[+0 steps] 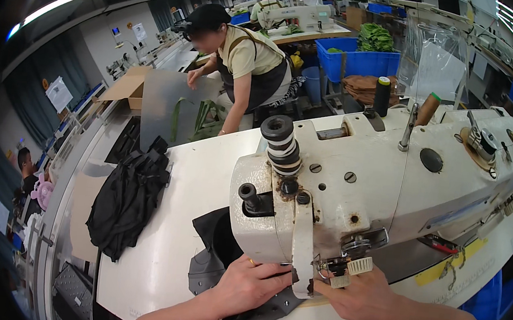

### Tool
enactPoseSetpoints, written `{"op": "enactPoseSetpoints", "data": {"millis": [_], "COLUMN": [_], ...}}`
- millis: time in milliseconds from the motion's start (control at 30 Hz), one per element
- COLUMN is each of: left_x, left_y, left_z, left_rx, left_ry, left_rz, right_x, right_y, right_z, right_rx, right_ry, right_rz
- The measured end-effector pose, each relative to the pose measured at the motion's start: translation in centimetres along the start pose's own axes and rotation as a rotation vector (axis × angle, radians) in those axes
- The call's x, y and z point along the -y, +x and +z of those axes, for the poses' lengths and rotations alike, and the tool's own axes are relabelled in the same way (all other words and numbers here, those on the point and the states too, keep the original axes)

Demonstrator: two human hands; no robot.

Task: The person sews fabric or leather components using an industrial sewing machine.

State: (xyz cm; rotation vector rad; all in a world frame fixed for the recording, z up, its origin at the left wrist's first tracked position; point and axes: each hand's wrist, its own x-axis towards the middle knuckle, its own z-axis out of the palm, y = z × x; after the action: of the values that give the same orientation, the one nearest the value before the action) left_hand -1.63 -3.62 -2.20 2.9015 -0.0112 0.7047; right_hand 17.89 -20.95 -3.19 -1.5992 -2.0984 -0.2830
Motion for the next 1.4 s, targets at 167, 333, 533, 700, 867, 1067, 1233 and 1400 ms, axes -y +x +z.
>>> {"op": "enactPoseSetpoints", "data": {"millis": [167, 333, 533, 700, 867, 1067, 1233, 1400], "left_x": [0.4, 0.7, 0.7, 0.3, -0.1, 0.4, 0.8, 1.3], "left_y": [-0.4, -0.6, -0.8, -0.4, 0.0, -0.5, -0.9, -1.1], "left_z": [0.5, 0.8, 1.0, 0.4, -0.3, 0.0, 0.6, 0.7], "left_rx": [0.023, -0.033, -0.038, 0.006, 0.047, -0.022, -0.024, -0.019], "left_ry": [-0.066, -0.064, -0.078, -0.092, -0.126, -0.165, -0.104, -0.129], "left_rz": [-0.022, 0.056, 0.003, -0.009, -0.052, -0.015, 0.002, 0.018], "right_x": [0.0, 0.2, 0.2, 0.1, -0.1, 0.1, 0.0, 0.4], "right_y": [0.1, 0.3, 0.2, 0.2, 0.2, 0.1, 0.3, 1.0], "right_z": [-0.2, -0.4, -0.5, -0.3, 0.0, 0.4, 0.3, 0.1], "right_rx": [-0.011, -0.051, -0.029, 0.006, 0.015, 0.139, 0.075, 0.12], "right_ry": [-0.012, 0.012, -0.002, 0.002, 0.006, -0.103, -0.152, -0.265], "right_rz": [-0.021, -0.016, -0.009, 0.007, 0.06, 0.065, -0.011, -0.006]}}
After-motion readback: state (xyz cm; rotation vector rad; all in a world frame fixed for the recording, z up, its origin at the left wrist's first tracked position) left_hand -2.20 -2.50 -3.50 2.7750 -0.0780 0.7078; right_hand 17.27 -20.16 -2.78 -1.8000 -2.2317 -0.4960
